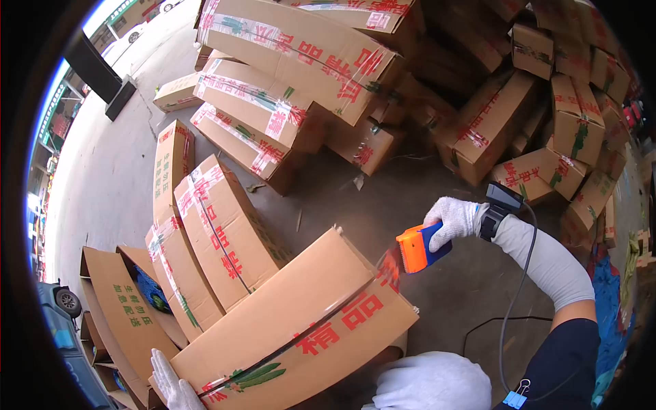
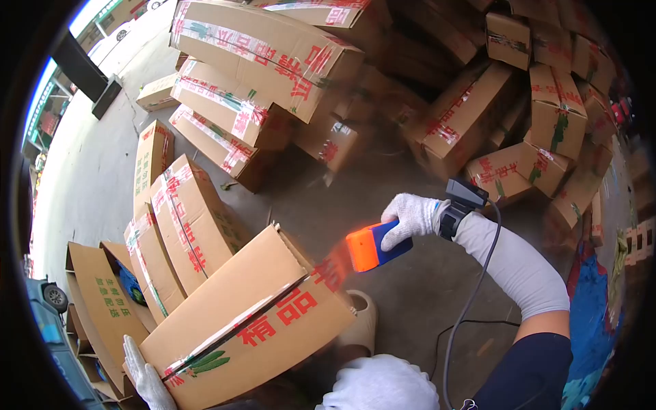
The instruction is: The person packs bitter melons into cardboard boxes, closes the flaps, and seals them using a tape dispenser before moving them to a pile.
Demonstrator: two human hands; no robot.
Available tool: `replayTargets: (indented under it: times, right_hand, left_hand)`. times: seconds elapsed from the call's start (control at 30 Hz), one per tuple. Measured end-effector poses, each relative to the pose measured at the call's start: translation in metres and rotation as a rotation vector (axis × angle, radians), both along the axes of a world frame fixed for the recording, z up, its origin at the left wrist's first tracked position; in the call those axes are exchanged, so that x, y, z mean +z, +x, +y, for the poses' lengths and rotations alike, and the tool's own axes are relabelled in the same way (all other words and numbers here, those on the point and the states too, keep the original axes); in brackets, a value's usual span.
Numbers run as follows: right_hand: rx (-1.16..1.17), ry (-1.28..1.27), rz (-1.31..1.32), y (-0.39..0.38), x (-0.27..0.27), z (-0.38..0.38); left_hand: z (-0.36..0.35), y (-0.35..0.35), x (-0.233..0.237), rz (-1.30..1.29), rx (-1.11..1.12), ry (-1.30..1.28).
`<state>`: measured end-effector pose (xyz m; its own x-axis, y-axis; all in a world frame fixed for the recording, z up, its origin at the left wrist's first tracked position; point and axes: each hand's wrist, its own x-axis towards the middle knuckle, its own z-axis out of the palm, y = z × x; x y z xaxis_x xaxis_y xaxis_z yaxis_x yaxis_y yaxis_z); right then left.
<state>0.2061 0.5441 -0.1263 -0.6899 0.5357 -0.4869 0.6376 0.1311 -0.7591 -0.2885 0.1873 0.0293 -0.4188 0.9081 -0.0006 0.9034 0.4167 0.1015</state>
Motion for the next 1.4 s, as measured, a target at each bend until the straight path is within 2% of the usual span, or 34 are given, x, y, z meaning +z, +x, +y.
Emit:
replayTargets:
  times: [0.33, 0.43, 0.57, 0.67, 0.73, 0.77, 0.83, 0.9, 1.0, 1.03, 1.13, 1.3, 1.4]
  right_hand:
    - [0.004, 0.048, -0.033, 0.017, -0.021, 0.005]
    - [-0.016, 0.076, -0.033, 0.02, -0.018, -0.002]
    - [0.02, 0.063, -0.073, 0.004, -0.022, 0.004]
    - [0.213, 0.132, -0.208, -0.05, 0.023, 0.005]
    - [0.266, 0.223, -0.333, -0.079, 0.066, 0.014]
    - [0.343, 0.346, -0.411, -0.093, 0.084, 0.019]
    - [0.433, 0.371, -0.639, -0.131, 0.126, 0.02]
    - [0.449, 0.422, -0.738, -0.168, 0.151, 0.01]
    - [0.742, 0.418, -0.633, -0.203, 0.166, 0.009]
    - [0.755, 0.408, -0.648, -0.205, 0.164, 0.009]
    - [0.56, 0.496, -0.704, -0.187, 0.134, 0.001]
    - [-0.065, 0.752, -0.652, -0.128, 0.035, -0.082]
    - [-0.237, 0.83, -0.661, -0.091, 0.052, -0.118]
  left_hand:
    - [-0.007, -0.004, -0.001, -0.025, 0.037, 0.023]
    - [-0.014, -0.015, -0.018, -0.107, 0.114, 0.113]
    - [-0.007, -0.005, 0.005, 0.04, -0.005, -0.04]
    - [-0.007, -0.011, -0.004, 0.149, -0.045, -0.009]
    - [-0.008, -0.008, -0.009, 0.096, 0.069, -0.035]
    - [-0.006, -0.006, -0.014, 0.065, 0.13, -0.031]
    - [-0.001, -0.011, -0.015, 0.097, 0.091, -0.051]
    - [-0.004, -0.011, -0.013, 0.137, 0.049, -0.065]
    - [-0.009, -0.011, -0.002, 0.063, -0.009, -0.005]
    - [-0.011, -0.012, -0.002, 0.072, -0.029, 0.002]
    - [-0.018, -0.023, -0.009, 0.07, -0.094, 0.081]
    - [-0.025, -0.039, -0.023, 0.112, -0.174, 0.192]
    - [-0.028, -0.027, -0.018, 0.115, -0.155, 0.385]
